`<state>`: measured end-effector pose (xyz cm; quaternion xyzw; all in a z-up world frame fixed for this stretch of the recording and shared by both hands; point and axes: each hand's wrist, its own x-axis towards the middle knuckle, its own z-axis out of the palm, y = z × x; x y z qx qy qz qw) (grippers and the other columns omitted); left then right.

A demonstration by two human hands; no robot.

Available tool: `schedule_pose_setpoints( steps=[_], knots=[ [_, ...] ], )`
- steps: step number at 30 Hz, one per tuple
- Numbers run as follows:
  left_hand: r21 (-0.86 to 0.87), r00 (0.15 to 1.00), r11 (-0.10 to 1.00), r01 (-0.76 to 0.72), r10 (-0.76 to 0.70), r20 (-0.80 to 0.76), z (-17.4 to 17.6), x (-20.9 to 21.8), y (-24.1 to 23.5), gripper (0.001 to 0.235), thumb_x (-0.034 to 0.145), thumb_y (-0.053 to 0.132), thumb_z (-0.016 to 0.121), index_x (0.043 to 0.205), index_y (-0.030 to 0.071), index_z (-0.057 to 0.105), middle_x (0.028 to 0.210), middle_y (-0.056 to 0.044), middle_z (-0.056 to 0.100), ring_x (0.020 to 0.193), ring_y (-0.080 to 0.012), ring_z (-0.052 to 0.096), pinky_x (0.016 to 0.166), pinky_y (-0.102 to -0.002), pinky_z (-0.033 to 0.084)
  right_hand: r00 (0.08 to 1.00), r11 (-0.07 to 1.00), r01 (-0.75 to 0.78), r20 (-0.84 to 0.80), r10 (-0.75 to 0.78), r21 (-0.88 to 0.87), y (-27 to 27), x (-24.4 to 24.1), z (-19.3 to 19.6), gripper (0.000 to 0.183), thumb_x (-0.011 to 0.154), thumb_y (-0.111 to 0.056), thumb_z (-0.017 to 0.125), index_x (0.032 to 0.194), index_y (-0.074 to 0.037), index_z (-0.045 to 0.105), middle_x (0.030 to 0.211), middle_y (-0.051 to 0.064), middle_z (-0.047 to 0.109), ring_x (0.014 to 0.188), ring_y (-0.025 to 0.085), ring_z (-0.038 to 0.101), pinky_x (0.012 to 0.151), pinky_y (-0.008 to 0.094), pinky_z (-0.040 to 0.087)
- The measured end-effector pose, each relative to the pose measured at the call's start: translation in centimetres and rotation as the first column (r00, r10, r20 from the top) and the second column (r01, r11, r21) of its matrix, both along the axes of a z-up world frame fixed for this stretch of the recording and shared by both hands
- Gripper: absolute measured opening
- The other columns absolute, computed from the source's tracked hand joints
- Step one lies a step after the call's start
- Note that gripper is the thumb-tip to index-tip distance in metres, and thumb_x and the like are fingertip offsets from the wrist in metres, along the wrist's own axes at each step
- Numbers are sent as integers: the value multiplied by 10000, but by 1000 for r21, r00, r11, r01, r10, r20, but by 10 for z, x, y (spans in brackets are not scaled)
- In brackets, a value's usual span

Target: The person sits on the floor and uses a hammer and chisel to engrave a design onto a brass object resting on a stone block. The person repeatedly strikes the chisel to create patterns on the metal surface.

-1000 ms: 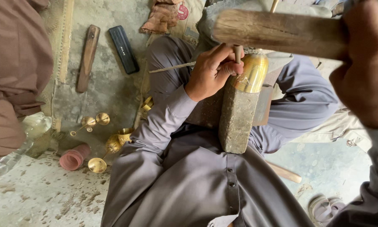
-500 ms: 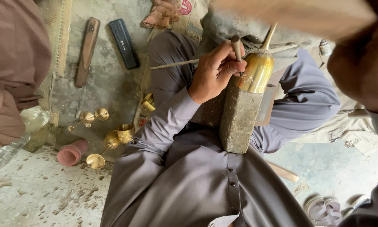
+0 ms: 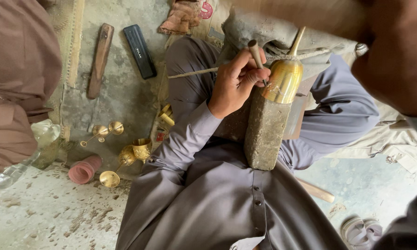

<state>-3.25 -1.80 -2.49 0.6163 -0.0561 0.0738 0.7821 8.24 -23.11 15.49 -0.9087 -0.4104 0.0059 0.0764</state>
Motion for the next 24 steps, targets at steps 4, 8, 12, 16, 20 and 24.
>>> schedule_pose_setpoints(
  steps=[4, 8, 12, 16, 20, 24],
  knots=[
    [-75, 998, 997, -31, 27, -54, -4, -3, -2, 297, 1048, 226, 689, 1234, 17, 589, 882, -21, 651, 810, -89, 716, 701, -251, 663, 998, 995, -20, -50, 25, 95, -3, 7, -10, 235, 858, 218, 632, 1068, 114, 608, 804, 231, 616, 619, 320, 611, 514, 381, 460],
    [-81, 999, 996, -22, 20, -31, -10, -2, -4, 289, 1047, 230, 694, 1225, 30, 584, 885, -17, 674, 809, -85, 723, 711, -248, 661, 1000, 999, 18, -24, -19, -36, -6, 10, -18, 253, 827, 206, 650, 1065, 122, 624, 782, 244, 615, 538, 330, 581, 450, 398, 445],
    [-50, 1000, 999, -5, 4, -5, -14, -1, -2, 294, 1044, 247, 696, 1219, 38, 587, 870, -16, 700, 787, -82, 723, 707, -245, 644, 999, 999, 35, 1, -35, 13, -8, 7, -22, 268, 838, 193, 625, 1092, 108, 610, 823, 238, 612, 592, 329, 593, 497, 387, 459],
    [-67, 1000, 998, 8, -9, -16, -14, 0, 0, 248, 1067, 253, 697, 1150, 45, 591, 901, -32, 701, 835, -98, 748, 727, -264, 680, 1000, 998, 3, -11, -3, 63, -7, 9, -26, 288, 847, 206, 591, 1117, 107, 604, 847, 231, 613, 624, 320, 598, 527, 376, 466],
    [-112, 999, 993, 24, -27, -24, -11, 0, 2, 274, 1064, 263, 682, 1176, 45, 560, 902, -27, 668, 844, -89, 737, 724, -258, 673, 1000, 997, -5, -2, 5, 76, -8, 13, -33, 310, 857, 219, 558, 1143, 106, 598, 872, 224, 613, 656, 310, 604, 556, 364, 472],
    [-97, 999, 995, 35, -38, -28, -8, 2, 3, 272, 1060, 249, 681, 1191, 40, 568, 896, -30, 675, 842, -91, 739, 721, -257, 676, 1000, 995, 17, -11, -16, 102, -14, 10, -35, 335, 867, 232, 524, 1169, 104, 592, 896, 217, 613, 689, 301, 609, 586, 353, 478]
  ],
)
